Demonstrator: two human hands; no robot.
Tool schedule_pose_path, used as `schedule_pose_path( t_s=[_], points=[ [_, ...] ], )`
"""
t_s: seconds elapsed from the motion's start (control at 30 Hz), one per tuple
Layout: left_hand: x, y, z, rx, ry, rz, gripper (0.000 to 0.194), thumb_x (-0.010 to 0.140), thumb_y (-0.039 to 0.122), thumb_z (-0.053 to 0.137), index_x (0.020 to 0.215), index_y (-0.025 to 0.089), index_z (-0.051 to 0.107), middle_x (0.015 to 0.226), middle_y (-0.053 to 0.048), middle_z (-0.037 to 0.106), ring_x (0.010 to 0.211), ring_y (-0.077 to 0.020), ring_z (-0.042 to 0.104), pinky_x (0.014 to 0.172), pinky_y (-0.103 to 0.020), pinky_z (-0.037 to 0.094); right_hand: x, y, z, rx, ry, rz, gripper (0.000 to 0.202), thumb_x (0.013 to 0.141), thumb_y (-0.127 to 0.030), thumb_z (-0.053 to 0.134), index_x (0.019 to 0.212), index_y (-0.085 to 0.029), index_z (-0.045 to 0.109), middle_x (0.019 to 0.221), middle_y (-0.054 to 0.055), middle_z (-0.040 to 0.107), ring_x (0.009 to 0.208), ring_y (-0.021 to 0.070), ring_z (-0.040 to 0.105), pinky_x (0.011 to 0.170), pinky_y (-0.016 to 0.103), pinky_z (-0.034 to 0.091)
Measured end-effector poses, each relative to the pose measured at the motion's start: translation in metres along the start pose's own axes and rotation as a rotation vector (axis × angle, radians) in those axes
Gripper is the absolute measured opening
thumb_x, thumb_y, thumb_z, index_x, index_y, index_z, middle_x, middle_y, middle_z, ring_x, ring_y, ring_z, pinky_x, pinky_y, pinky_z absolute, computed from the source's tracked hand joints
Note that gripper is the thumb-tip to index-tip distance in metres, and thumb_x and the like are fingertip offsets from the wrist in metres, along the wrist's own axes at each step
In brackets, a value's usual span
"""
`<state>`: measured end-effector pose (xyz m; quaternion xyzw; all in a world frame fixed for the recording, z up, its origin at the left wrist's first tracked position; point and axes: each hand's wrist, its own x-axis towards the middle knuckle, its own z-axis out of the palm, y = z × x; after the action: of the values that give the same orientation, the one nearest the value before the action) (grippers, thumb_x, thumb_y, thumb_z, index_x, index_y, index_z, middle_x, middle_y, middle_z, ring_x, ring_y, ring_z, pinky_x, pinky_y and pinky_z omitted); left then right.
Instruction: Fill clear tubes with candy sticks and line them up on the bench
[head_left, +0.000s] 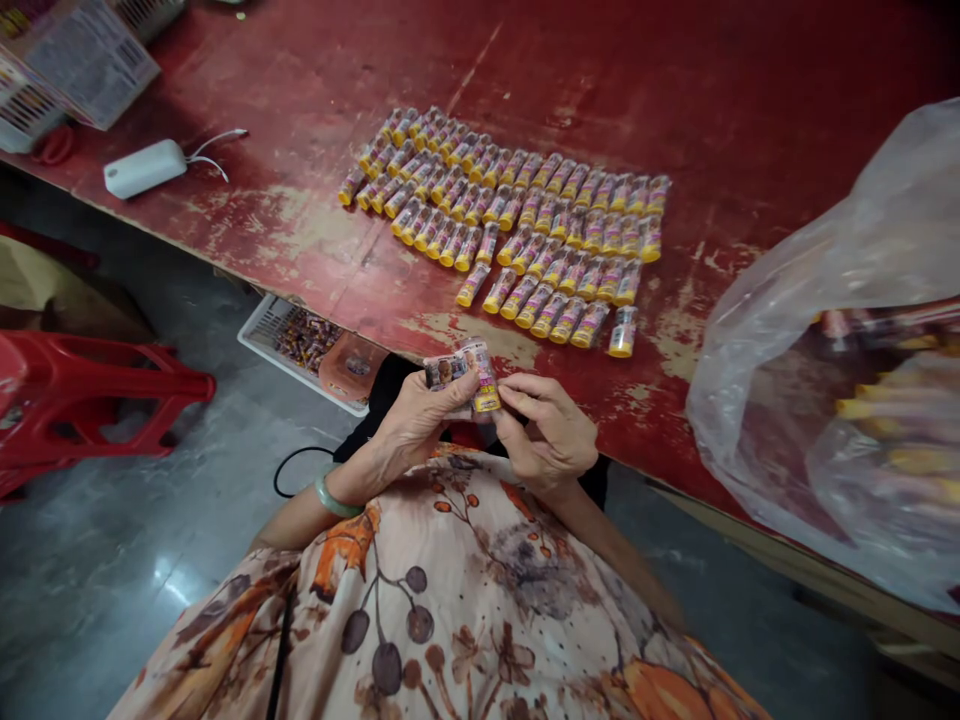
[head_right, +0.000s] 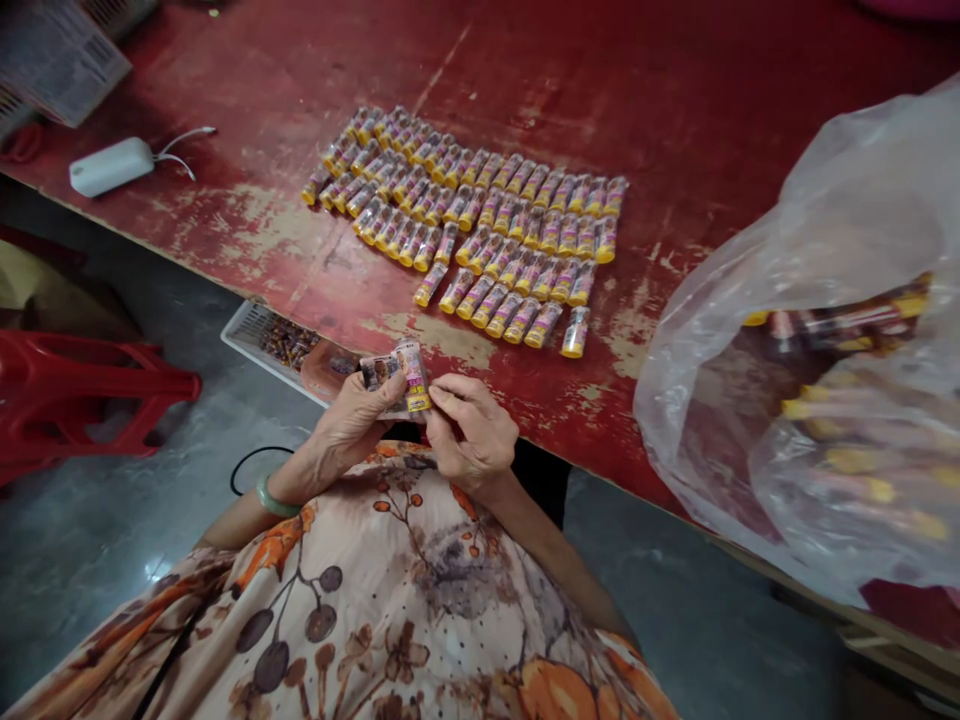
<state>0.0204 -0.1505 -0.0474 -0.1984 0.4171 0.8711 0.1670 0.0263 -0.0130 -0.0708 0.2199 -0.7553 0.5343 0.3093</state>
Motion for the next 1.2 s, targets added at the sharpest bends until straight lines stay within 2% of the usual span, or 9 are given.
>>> schedule_pose_path(
  t_s=[0.2,0.33,0.43,0.53,0.63,0.77,0.9,1.03,1.2],
  points=[
    [0.003,-0.001,-0.007,0.072,-0.01,0.03,0.03,0.064,0.034,0.082,0.083,0.014,0.069,0.077,-0.002,0.069,0.064,-0.0117,0.063,0.06,-0.022,0.054,-0.01,0.011,0.002,-0.167,-0.037,-0.159,0.032,0.078,-0.003,0.062,0.106,-0.017,0.064,0.098,0.01,0.067,0.083,0.0185,0.067,0.066,0.027,0.056],
    [0.013,0.011,-0.017,0.2,0.044,0.085,0.035,0.063,0.04,0.081,0.082,0.013,0.068,0.077,-0.003,0.068,0.06,-0.0113,0.06,0.053,-0.022,0.05,-0.012,0.014,0.003,-0.221,-0.109,-0.256,0.027,0.079,-0.003,0.061,0.104,-0.013,0.063,0.097,0.013,0.067,0.084,0.0189,0.067,0.069,0.026,0.055],
    [0.042,0.032,-0.03,0.412,0.151,0.267,0.036,0.061,0.042,0.081,0.077,0.013,0.067,0.071,-0.001,0.063,0.057,-0.0096,0.053,0.05,-0.021,0.043,-0.013,0.016,0.001,-0.193,-0.119,-0.212,0.021,0.081,-0.004,0.059,0.099,-0.014,0.063,0.092,0.011,0.067,0.084,0.0186,0.067,0.068,0.027,0.055],
    [0.087,0.059,-0.041,0.72,0.2,0.428,0.032,0.06,0.039,0.08,0.068,0.014,0.061,0.063,0.003,0.055,0.056,-0.0077,0.045,0.051,-0.02,0.036,-0.013,0.018,-0.003,-0.163,-0.104,-0.129,0.017,0.082,-0.005,0.058,0.093,-0.016,0.064,0.088,0.009,0.066,0.078,0.0171,0.066,0.066,0.027,0.055],
    [0.129,0.077,-0.042,0.973,0.17,0.489,0.031,0.06,0.036,0.079,0.063,0.015,0.056,0.059,0.004,0.048,0.058,-0.0083,0.04,0.053,-0.021,0.032,-0.011,0.019,-0.008,-0.177,-0.098,-0.102,0.014,0.083,-0.006,0.057,0.091,-0.016,0.064,0.087,0.008,0.066,0.076,0.0161,0.065,0.064,0.026,0.054],
    [0.16,0.08,-0.034,1.118,0.059,0.533,0.03,0.063,0.042,0.072,0.063,0.016,0.057,0.057,0.004,0.045,0.057,-0.0097,0.037,0.052,-0.022,0.028,-0.013,0.022,-0.023,-0.195,-0.105,-0.084,0.014,0.084,-0.005,0.054,0.089,-0.014,0.062,0.086,0.009,0.065,0.076,0.0153,0.064,0.062,0.025,0.053],
    [0.17,0.078,-0.025,1.183,0.089,0.488,0.034,0.059,0.048,0.072,0.066,0.016,0.061,0.054,0.004,0.048,0.054,-0.0104,0.038,0.05,-0.023,0.026,-0.017,0.032,-0.055,-0.294,-0.095,-0.053,0.014,0.086,-0.006,0.05,0.087,-0.015,0.061,0.083,0.008,0.064,0.075,0.0139,0.062,0.062,0.024,0.052],
    [0.17,0.083,-0.008,1.31,0.096,0.418,0.034,0.057,0.047,0.072,0.069,0.015,0.066,0.048,0.004,0.048,0.052,-0.0113,0.038,0.049,-0.024,0.026,-0.006,0.049,-0.112,-0.513,-0.06,0.016,0.012,0.087,-0.011,0.051,0.081,-0.016,0.06,0.082,0.006,0.064,0.077,0.0132,0.062,0.068,0.024,0.052],
    [0.174,0.081,0.005,1.374,0.122,0.419,0.033,0.053,0.044,0.076,0.057,0.014,0.061,0.044,0.004,0.042,0.052,-0.0116,0.039,0.048,-0.023,0.022,0.035,0.112,-0.197,-0.868,0.054,0.204,0.017,0.082,-0.017,0.048,0.07,-0.015,0.06,0.075,0.008,0.062,0.074,0.0182,0.059,0.07,0.031,0.047]
  ],
)
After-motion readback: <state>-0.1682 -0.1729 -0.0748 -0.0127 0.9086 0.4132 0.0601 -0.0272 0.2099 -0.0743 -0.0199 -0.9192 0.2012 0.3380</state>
